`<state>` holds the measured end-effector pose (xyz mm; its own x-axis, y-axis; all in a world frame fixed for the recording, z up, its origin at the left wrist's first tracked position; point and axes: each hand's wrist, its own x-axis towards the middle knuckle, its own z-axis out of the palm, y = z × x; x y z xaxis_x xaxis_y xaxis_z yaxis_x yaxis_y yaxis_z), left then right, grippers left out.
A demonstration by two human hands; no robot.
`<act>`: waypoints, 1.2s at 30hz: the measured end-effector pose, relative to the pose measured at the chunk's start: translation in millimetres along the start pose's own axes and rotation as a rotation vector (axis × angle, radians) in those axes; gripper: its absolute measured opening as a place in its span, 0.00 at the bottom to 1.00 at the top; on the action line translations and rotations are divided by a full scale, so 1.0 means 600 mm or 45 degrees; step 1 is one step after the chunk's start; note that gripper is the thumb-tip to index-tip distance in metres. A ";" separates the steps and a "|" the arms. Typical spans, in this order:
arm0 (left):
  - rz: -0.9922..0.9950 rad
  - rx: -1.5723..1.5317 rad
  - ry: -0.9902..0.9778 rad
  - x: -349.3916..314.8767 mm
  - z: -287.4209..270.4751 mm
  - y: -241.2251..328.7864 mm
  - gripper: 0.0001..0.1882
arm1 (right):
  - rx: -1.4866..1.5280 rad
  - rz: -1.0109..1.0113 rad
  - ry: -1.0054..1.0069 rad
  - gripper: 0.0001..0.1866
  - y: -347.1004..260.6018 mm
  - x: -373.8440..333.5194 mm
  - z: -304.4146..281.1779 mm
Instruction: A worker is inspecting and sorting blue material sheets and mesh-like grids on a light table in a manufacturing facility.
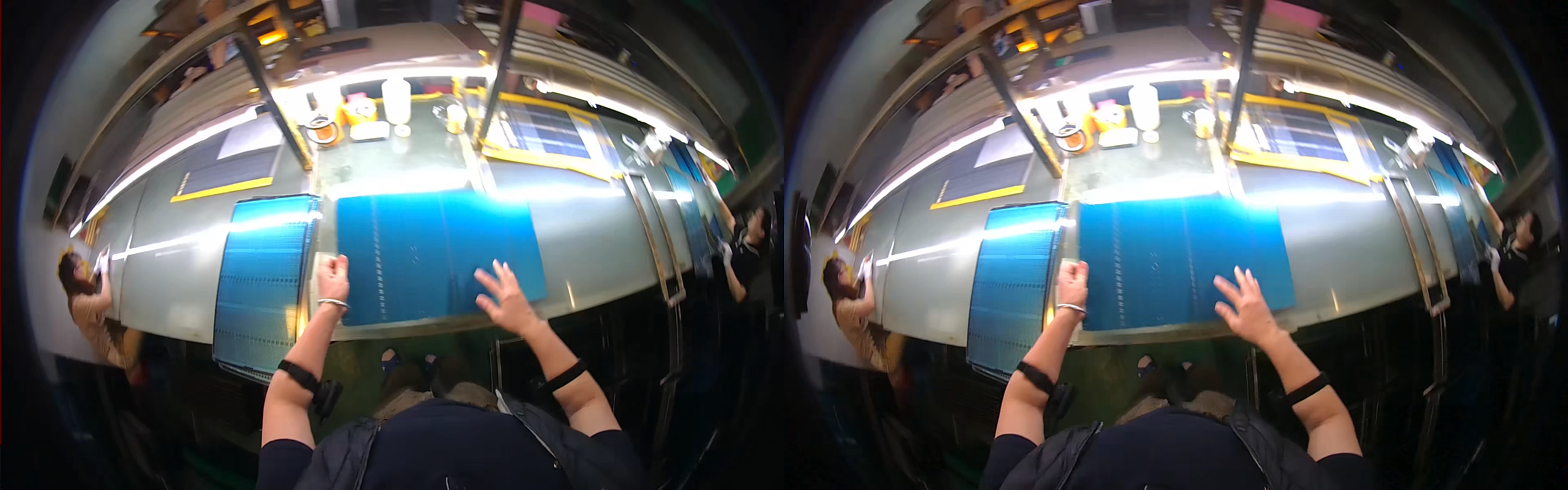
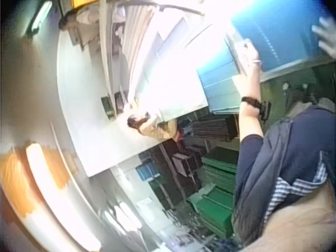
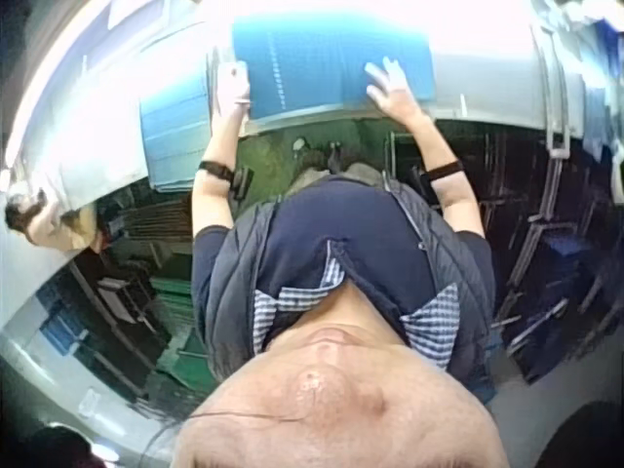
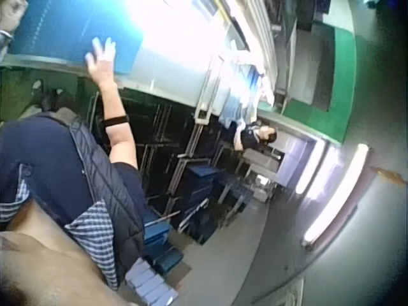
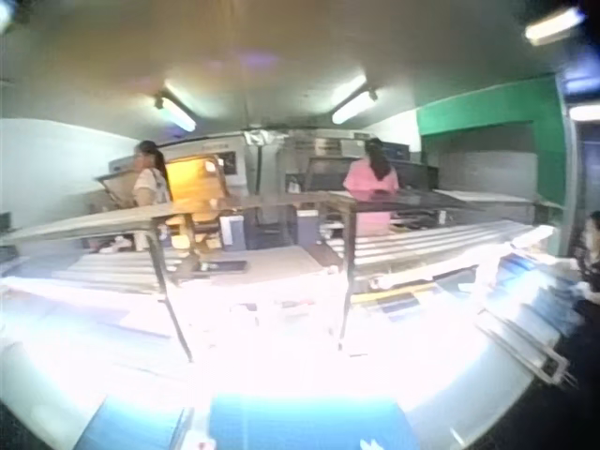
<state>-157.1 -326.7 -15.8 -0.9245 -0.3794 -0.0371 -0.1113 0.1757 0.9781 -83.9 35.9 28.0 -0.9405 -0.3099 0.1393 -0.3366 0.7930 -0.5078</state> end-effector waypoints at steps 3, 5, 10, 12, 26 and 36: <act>-0.273 0.192 0.034 0.011 -0.028 -0.098 0.14 | -0.212 0.115 -0.296 0.25 -0.005 0.002 0.085; -0.156 0.192 -0.258 -0.005 -0.066 -0.086 0.21 | -0.262 0.139 -0.299 0.26 -0.006 0.012 0.108; 0.193 1.017 -0.236 -0.103 -0.262 -0.035 0.39 | -0.321 0.106 -0.448 0.26 -0.036 0.083 0.089; -0.135 1.541 -0.249 -0.170 -0.316 -0.020 0.45 | -0.184 -0.110 -0.471 0.24 -0.074 0.145 0.100; 0.156 0.960 -0.307 -0.268 -0.400 -0.108 0.26 | -0.273 -1.032 -0.870 0.30 -0.403 0.429 0.390; 0.608 0.855 -0.187 -0.274 -0.399 -0.123 0.11 | -0.286 -1.161 -0.924 0.42 -0.390 0.438 0.378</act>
<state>90.5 -494.8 -32.9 -0.9604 -0.0125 0.2784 0.1540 0.8089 0.5674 -241.5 -350.0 -9.5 -0.1268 -0.9756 -0.1791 -0.9373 0.1770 -0.3004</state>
